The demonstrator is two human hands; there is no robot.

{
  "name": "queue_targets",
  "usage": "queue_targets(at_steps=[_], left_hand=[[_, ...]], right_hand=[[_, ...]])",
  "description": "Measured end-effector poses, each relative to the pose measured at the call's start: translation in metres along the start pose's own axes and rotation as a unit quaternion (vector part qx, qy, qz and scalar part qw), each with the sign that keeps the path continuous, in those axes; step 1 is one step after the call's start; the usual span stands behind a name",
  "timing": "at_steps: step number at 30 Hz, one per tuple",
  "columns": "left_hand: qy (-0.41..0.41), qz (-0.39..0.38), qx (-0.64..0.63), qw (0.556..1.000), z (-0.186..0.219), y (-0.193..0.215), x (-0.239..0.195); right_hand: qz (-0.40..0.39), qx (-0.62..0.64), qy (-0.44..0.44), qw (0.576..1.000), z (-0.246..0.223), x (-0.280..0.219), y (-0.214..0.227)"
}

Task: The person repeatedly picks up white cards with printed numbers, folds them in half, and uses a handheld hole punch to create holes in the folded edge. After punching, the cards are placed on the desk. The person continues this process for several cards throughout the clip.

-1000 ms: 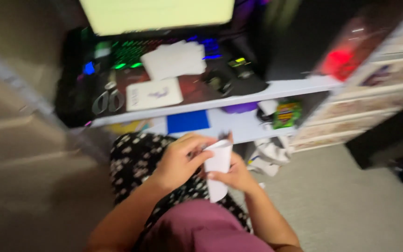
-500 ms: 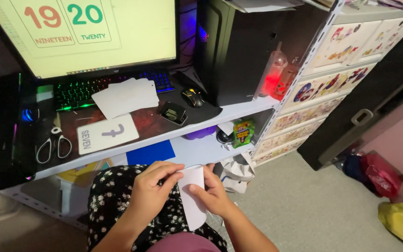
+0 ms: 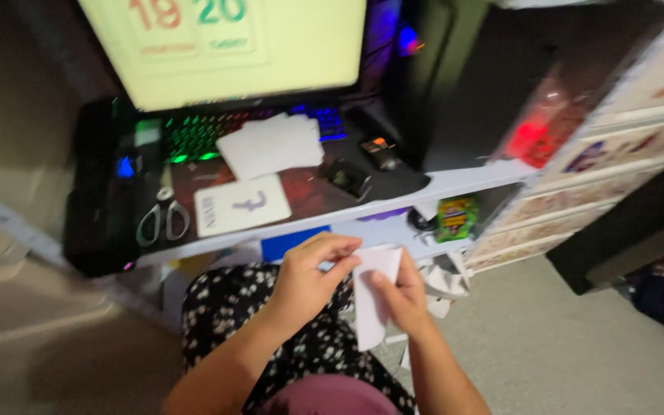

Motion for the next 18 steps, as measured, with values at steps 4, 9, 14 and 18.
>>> queue_targets(at_steps=[4,9,14,18], left_hand=[[0.016,0.02,-0.022,0.999,-0.005,0.013,-0.001],[0.025,0.035,-0.041,0.998,-0.013,0.024,-0.001],[0.016,0.038,-0.033,0.999,-0.016,0.029,0.002],[0.016,0.033,-0.038,0.999,-0.015,0.032,0.004]], right_hand=[[-0.009,-0.004,-0.014,1.0,-0.014,0.009,-0.025],[-0.018,0.01,-0.012,1.0,0.014,0.017,-0.018],[-0.014,0.036,-0.011,0.999,0.014,0.018,-0.029],[-0.014,0.038,-0.013,0.999,0.032,0.015,-0.02]])
Point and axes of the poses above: each hand's wrist, its own x-axis towards the middle knuckle, its own y-axis out of the back of the hand, z = x × y, the point moved 2 cm from there along x, towards the middle knuckle
